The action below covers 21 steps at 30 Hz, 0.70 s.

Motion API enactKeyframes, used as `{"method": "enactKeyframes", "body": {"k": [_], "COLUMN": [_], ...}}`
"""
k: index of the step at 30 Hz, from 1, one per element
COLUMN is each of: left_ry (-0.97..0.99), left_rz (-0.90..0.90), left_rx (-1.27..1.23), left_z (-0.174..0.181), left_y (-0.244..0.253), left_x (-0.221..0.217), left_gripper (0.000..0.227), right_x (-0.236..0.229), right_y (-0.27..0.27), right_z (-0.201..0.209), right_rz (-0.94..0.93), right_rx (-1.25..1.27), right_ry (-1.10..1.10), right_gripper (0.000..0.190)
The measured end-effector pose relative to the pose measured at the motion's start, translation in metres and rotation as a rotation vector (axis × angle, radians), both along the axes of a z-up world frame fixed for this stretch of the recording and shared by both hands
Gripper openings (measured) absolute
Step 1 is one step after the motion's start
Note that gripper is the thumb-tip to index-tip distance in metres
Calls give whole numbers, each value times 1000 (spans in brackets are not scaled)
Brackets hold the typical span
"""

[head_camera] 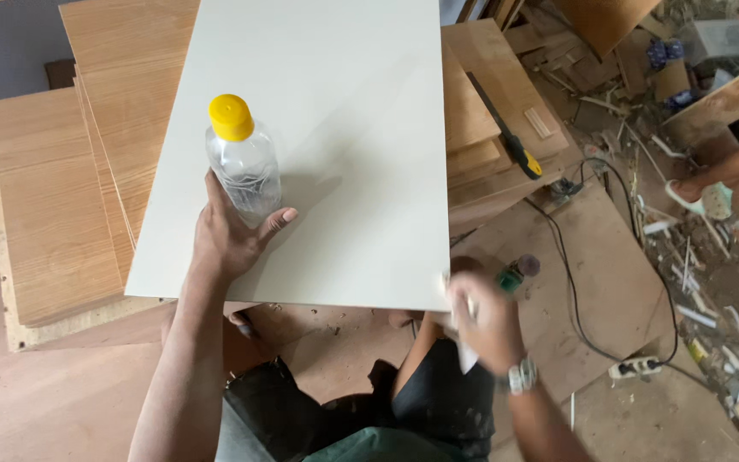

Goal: The person applies liquid from a bottle to a cloth and wipes down a white wood panel and several light-colored wooden boards.

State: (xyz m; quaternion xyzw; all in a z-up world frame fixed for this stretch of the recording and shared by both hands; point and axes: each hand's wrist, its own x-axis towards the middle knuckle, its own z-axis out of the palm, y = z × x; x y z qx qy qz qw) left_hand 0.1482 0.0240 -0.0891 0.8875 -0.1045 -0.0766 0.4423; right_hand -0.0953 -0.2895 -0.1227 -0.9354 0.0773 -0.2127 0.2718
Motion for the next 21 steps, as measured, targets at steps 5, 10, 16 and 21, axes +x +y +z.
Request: {"method": "enactKeyframes", "body": {"k": [5, 10, 16, 21], "left_ry": [18, 53, -64, -170], "left_rz": [20, 47, 95, -5], "left_rx": [37, 119, 67, -149], "left_z": [-24, -2, -7, -1], "left_y": [4, 0, -2, -2], "left_x": [8, -1, 0, -8], "left_gripper": [118, 135, 110, 124], "right_x": [-4, 46, -14, 31], "right_y": [-3, -13, 13, -12], "right_z": [-11, 7, 16, 5], "right_rz": [-13, -17, 77, 14], "right_rx": [117, 51, 2, 5], "right_ry": [-14, -91, -23, -66], "right_gripper": [9, 10, 7, 10]}}
